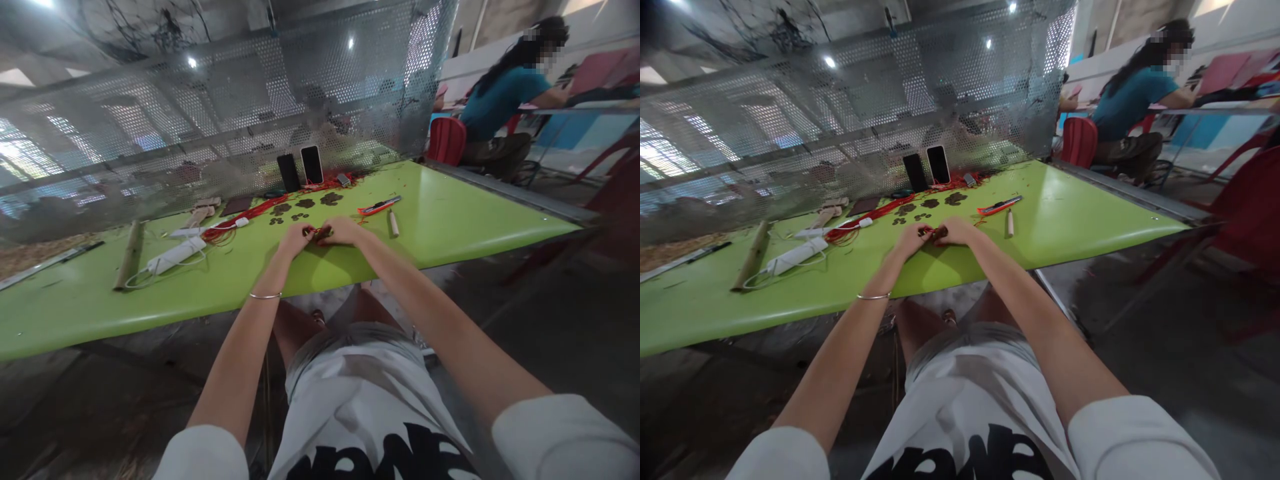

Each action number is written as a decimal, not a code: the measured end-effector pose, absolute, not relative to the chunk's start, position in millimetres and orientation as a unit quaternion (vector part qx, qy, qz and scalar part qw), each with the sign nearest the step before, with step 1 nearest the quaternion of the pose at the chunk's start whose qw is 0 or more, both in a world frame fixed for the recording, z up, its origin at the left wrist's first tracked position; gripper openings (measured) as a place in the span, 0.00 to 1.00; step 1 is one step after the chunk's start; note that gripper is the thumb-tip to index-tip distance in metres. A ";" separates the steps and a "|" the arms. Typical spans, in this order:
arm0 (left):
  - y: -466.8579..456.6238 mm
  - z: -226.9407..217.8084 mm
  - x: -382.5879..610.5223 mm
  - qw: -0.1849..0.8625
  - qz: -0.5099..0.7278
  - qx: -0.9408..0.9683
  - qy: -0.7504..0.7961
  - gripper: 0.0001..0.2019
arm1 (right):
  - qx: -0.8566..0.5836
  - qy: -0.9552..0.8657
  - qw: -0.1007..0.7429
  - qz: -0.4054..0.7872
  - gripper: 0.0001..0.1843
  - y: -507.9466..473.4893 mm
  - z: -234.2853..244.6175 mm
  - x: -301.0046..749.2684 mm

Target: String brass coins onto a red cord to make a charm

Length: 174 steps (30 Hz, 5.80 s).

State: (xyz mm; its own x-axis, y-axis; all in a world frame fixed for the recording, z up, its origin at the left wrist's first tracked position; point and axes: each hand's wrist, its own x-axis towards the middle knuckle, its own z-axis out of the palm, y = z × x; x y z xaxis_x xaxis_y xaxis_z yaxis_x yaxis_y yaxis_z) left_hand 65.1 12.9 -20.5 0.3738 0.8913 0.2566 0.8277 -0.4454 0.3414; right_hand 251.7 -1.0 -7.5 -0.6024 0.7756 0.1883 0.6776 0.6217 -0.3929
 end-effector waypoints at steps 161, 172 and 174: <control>20.6 -23.8 100.6 0.304 0.504 0.694 0.415 0.07 | -0.351 -0.752 0.517 0.210 0.12 8.7 -8.2 259.6; 15.5 -24.2 102.5 0.300 0.511 0.688 0.419 0.04 | -0.397 -0.748 0.512 0.144 0.09 6.2 -9.0 257.7; 12.9 -23.3 103.0 0.296 0.516 0.684 0.422 0.03 | -0.406 -0.745 0.510 0.141 0.09 4.9 -8.5 256.9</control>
